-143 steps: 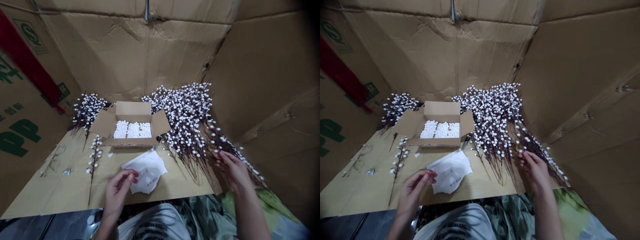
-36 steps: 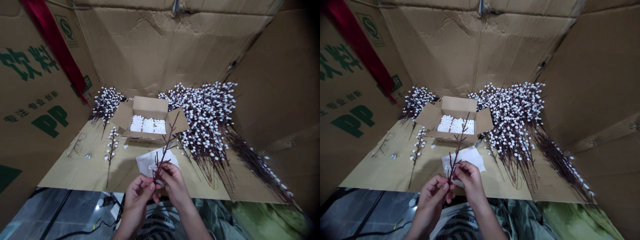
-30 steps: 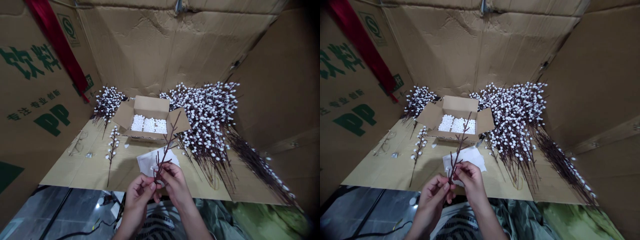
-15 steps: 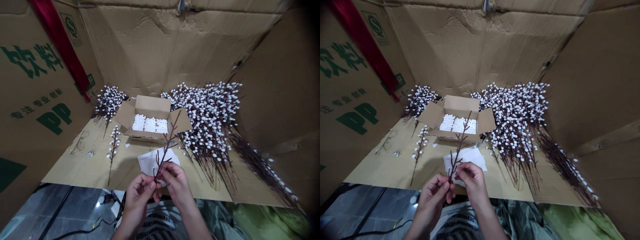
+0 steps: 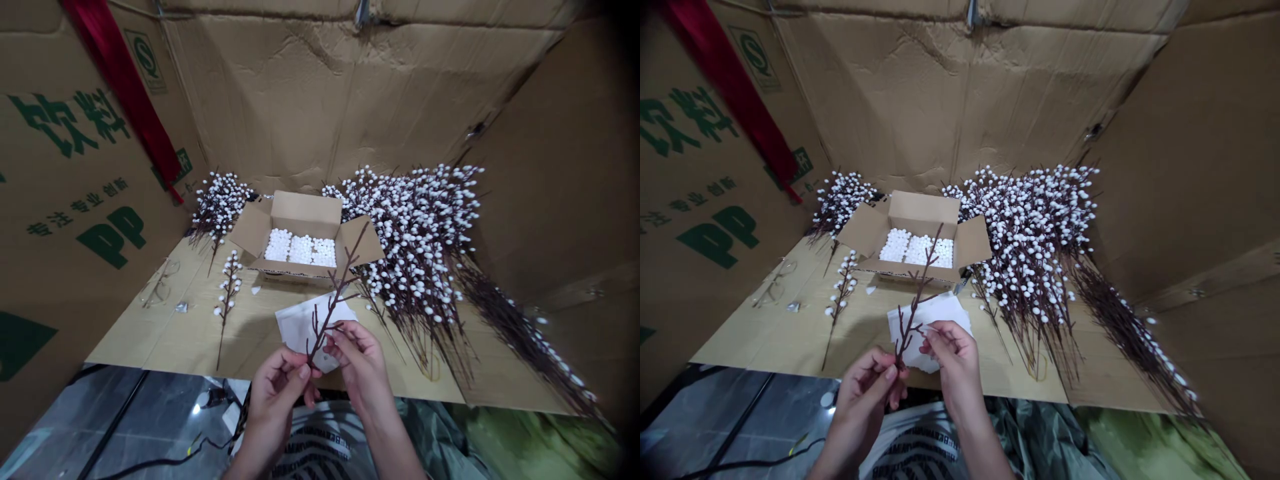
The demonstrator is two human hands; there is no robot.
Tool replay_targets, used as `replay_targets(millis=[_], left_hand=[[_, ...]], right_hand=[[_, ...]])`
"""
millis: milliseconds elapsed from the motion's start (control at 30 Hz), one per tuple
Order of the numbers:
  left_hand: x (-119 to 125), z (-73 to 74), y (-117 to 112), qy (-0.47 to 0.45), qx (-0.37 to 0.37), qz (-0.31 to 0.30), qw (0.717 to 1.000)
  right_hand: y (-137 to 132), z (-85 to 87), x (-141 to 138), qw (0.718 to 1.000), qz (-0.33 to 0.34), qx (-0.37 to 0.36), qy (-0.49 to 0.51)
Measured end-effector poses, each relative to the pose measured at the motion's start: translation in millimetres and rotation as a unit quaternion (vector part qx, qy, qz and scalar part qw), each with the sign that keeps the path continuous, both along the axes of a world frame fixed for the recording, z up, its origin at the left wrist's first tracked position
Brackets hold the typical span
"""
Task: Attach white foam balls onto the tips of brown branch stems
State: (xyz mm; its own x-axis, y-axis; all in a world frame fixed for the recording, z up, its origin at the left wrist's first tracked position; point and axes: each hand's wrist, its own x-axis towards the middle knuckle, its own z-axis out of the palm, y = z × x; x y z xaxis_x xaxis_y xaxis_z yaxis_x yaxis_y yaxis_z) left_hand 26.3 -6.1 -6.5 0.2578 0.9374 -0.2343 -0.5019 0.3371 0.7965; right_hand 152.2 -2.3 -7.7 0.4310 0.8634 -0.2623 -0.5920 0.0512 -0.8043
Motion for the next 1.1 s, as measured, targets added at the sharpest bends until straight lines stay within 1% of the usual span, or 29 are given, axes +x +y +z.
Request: replay_targets(millis=[100,233,500,600,767,933,1100], left_hand=[[-2,-4.4,1,0.016,0.012,0.019,1.000],[-3,-8.4,1,0.027,0.022,0.022,0.999],[-2,-3.1,3,0.030,0.011,0.013,0.999],[-2,-3.3,4,0.029,0.010,0.013,0.999],[-3,-5.8,3,0.029,0.012,0.006,0.999],[-3,-4.7,3,0.042,0.014,0.001,0.999],[-4,-2.6,1,0.032,0.016,0.012,0.999]], right_hand=[[-5,-0.8,4,0.999,-0.016,0.023,-0.028],[-10,-0.4,7,0.996,-0.020,0.032,-0.083],[-8,1.9,4,0.992,0.000,0.040,-0.119],[-9,1.6,4,0.991,0.002,0.041,-0.130],[-12,2.0,5,0.990,0.006,0.038,-0.137],[-14,6.5,4,0.992,0.005,0.033,-0.120],[-13,3.4,5,0.995,-0.021,0.024,-0.095]])
